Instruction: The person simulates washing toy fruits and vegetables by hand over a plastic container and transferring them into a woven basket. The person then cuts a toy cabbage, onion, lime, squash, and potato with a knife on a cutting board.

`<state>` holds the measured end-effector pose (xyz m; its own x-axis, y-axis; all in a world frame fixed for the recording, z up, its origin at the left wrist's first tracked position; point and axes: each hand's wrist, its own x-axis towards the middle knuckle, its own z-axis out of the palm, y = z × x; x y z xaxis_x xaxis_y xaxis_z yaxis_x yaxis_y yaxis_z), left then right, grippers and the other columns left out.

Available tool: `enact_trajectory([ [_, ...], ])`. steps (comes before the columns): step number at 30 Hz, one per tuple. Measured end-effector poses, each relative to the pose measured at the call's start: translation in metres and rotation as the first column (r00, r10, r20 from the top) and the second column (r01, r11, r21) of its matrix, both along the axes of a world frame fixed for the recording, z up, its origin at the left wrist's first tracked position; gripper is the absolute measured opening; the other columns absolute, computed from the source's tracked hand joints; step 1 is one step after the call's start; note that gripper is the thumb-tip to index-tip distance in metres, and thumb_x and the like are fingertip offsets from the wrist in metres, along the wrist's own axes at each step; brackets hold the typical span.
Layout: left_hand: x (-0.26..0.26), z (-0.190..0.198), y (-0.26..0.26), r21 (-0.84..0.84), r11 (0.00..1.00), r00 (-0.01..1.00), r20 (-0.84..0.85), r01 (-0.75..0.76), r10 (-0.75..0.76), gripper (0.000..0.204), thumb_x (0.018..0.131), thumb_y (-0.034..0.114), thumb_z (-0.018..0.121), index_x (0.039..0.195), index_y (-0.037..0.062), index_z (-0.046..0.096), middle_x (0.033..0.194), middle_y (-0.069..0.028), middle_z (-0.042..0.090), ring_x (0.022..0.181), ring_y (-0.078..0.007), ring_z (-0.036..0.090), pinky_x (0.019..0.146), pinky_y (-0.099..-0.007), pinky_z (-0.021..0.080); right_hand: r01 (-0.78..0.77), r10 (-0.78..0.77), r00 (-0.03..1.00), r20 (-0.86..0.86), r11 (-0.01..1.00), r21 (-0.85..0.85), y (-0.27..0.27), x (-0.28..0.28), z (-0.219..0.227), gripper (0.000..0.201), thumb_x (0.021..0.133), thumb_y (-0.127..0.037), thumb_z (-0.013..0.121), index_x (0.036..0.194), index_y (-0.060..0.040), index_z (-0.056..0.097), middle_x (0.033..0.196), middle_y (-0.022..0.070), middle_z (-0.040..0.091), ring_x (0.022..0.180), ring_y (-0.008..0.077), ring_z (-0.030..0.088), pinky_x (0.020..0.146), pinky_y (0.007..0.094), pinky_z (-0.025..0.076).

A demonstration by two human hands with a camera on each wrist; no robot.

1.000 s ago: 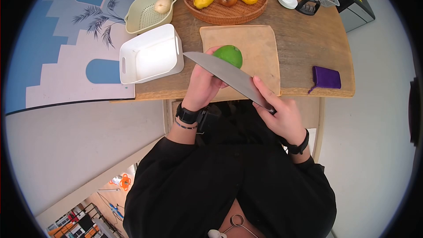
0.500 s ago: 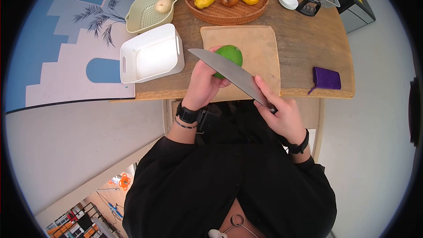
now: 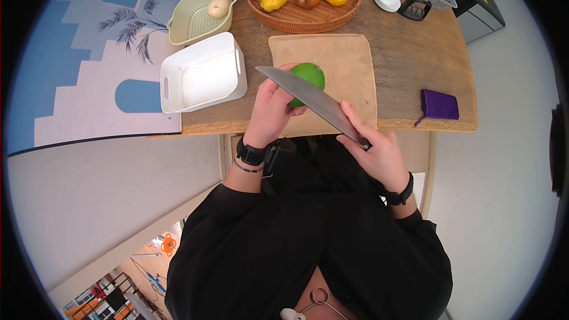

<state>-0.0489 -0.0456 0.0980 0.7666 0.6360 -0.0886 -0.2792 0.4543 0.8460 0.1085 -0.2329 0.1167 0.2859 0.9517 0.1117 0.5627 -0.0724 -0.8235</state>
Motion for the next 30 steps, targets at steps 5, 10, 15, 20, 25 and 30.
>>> enact_trajectory([
  [5,0.003,0.0,-0.004,0.038,0.999,0.998,-0.059,-0.036,0.038,0.035,0.101,0.019,0.051,0.13,-0.0006,0.054,0.101,-0.0129,0.068,0.066,-0.0113,0.052,0.056,-0.0236,0.038,-0.012,0.01,0.997,-0.073,1.0,-0.021,-0.001,0.002,0.0,0.074,0.085,-0.007,0.081,0.151,-0.0223,0.051,0.121,0.0096,0.073,0.064,0.015,0.055,0.07,0.0253,0.052],
  [10,0.0,-0.004,-0.002,-0.047,0.996,0.996,0.049,0.071,-0.069,0.036,0.103,0.024,0.056,0.13,-0.0004,0.057,0.09,-0.0043,0.061,0.064,-0.0112,0.05,0.056,-0.0232,0.038,-0.078,0.029,0.953,-0.302,0.986,-0.15,0.0,0.009,0.0,0.071,0.088,-0.006,0.078,0.152,-0.016,0.049,0.12,-0.0047,0.073,0.069,0.0059,0.039,0.067,0.0198,0.042],
  [15,0.002,0.0,-0.006,0.012,0.998,0.993,-0.1,0.061,-0.059,0.049,0.104,0.042,0.05,0.124,-0.0026,0.059,0.099,-0.0131,0.069,0.059,-0.0106,0.049,0.05,-0.0234,0.036,-0.144,0.045,0.894,-0.447,0.971,-0.19,0.002,0.012,-0.01,0.066,0.094,-0.017,0.074,0.155,-0.0197,0.046,0.086,-0.0108,0.056,0.069,0.0097,0.03,0.064,0.0213,0.036],
  [20,0.007,0.0,-0.009,0.028,0.999,0.99,-0.136,0.03,-0.026,0.047,0.107,0.038,0.045,0.124,-0.0022,0.06,0.099,-0.014,0.07,0.058,-0.0104,0.051,0.049,-0.0238,0.038,-0.128,-0.017,0.856,-0.517,0.962,-0.243,0.002,0.011,-0.018,0.067,0.095,-0.015,0.074,0.155,-0.0185,0.046,0.081,-0.0138,0.04,0.07,0.0071,0.023,0.062,0.0212,0.03],
  [25,0.008,0.0,-0.009,0.021,0.999,0.989,-0.143,0.028,-0.024,0.046,0.108,0.037,0.043,0.124,-0.0022,0.06,0.1,-0.0139,0.07,0.059,-0.011,0.052,0.049,-0.024,0.04,-0.139,-0.007,0.819,-0.574,0.968,-0.21,0.002,0.012,-0.023,0.066,0.095,-0.013,0.072,0.155,-0.0156,0.045,0.109,-0.0104,0.06,0.08,0.0048,0.041,0.077,0.0194,0.039],
  [30,0.006,-0.003,-0.008,-0.063,0.997,0.996,-0.069,0.044,-0.049,0.04,0.107,0.033,0.053,0.124,-0.0018,0.06,0.091,-0.005,0.063,0.063,-0.0116,0.055,0.054,-0.0254,0.043,-0.116,0.021,0.864,-0.503,0.981,-0.158,0.004,0.011,-0.014,0.067,0.095,-0.008,0.072,0.155,-0.0074,0.042,0.102,-0.0101,0.055,0.073,0.0021,0.035,0.065,0.0192,0.035],
])
